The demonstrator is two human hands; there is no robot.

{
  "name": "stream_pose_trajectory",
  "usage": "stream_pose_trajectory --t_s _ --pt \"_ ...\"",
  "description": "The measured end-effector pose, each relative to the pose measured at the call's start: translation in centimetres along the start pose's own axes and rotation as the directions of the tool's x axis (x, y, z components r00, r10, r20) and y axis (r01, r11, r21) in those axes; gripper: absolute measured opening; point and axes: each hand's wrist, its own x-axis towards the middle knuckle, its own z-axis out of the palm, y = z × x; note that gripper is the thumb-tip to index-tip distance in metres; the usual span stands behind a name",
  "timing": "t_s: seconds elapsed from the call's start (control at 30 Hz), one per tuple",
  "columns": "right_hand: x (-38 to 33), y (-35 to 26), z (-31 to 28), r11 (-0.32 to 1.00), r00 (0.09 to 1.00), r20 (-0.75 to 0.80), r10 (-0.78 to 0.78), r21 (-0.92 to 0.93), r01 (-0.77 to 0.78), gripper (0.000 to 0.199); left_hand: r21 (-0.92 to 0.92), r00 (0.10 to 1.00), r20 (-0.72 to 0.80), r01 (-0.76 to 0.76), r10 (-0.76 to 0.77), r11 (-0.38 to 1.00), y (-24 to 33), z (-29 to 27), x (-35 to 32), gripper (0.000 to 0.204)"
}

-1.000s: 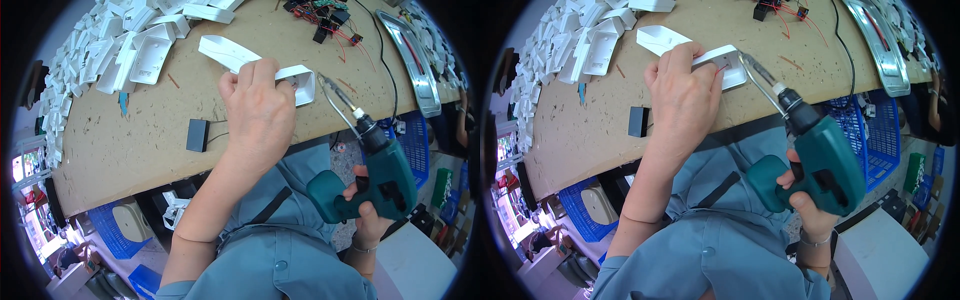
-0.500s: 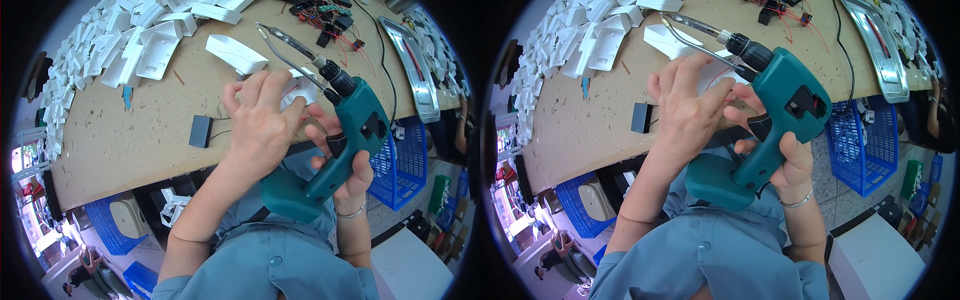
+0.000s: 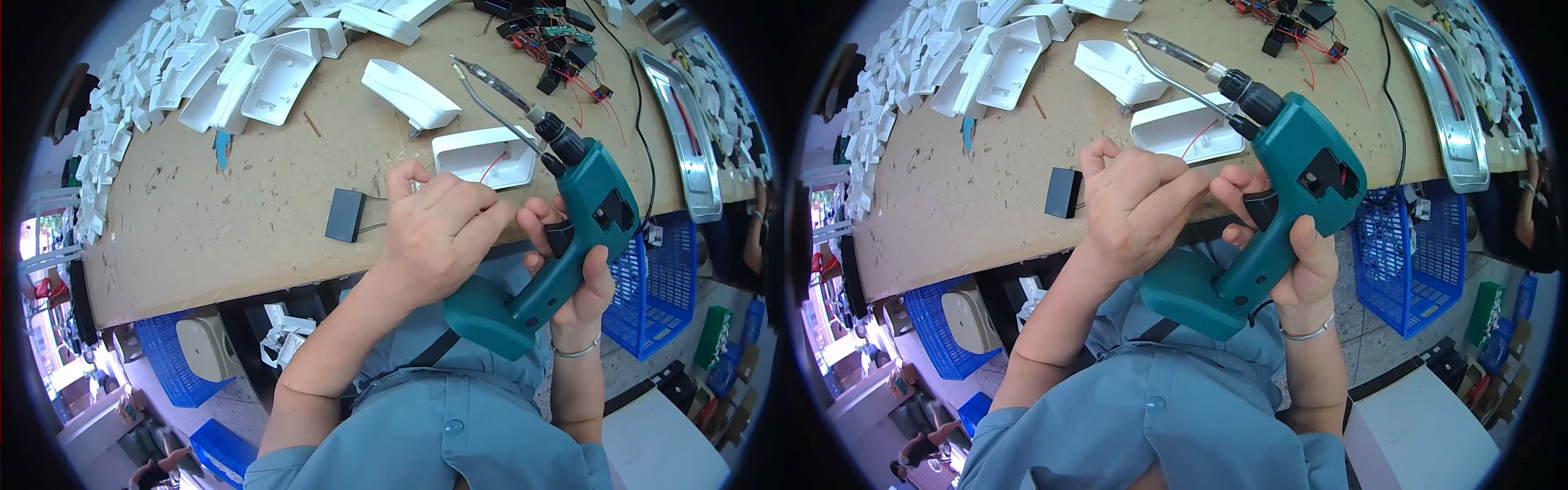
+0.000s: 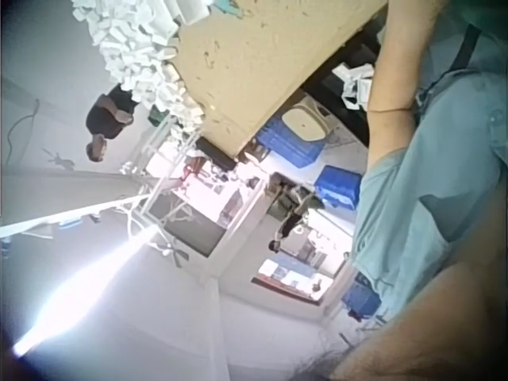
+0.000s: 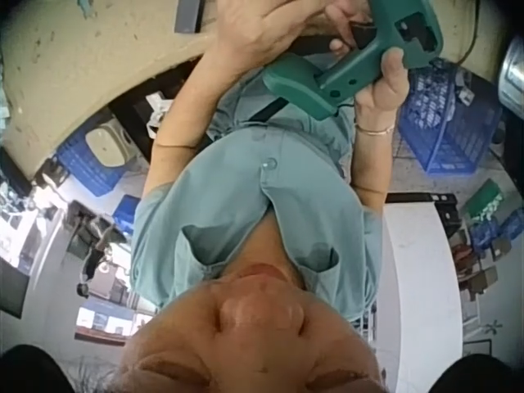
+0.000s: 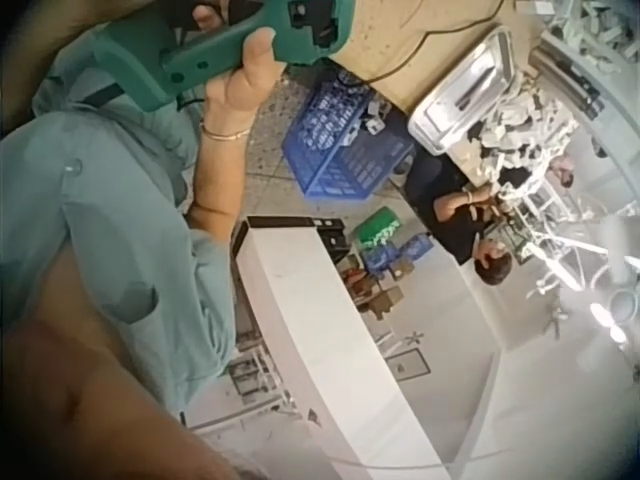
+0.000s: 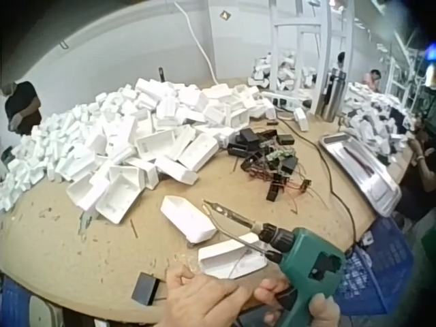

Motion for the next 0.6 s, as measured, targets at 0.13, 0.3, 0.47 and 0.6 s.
stream_pose_trajectory --t_s 0.13,0.3,0.47,0.6 --pt "0.2 -0.1 0.0 1.0 1.0 -0.002 0.01 -0.019 -0.01 0.071 -0.092 1.0 -0.028 -0.016 0.013 0.996 -0.1 -0.2 0.0 0.025" --pt "0.2 -0.8 0.1 0.997 1.0 -0.017 -0.007 -0.072 0.006 0.072 -0.164 0.998 -0.054 0.033 -0.042 0.986 0.6 0.4 0.1 0.023" --pt "-1.7 -3.4 -0.1 0.983 0.991 0.052 -0.125 -0.128 0.13 0.075 0.091 0.98 -0.028 0.199 -0.198 0.976 1.2 0.5 1.1 0.015" --pt "-5.3 -4.9 -0.1 0.917 0.98 0.021 -0.197 -0.351 0.191 0.078 0.214 0.972 -0.044 0.234 -0.23 0.948 0.6 0.7 2.2 0.01"
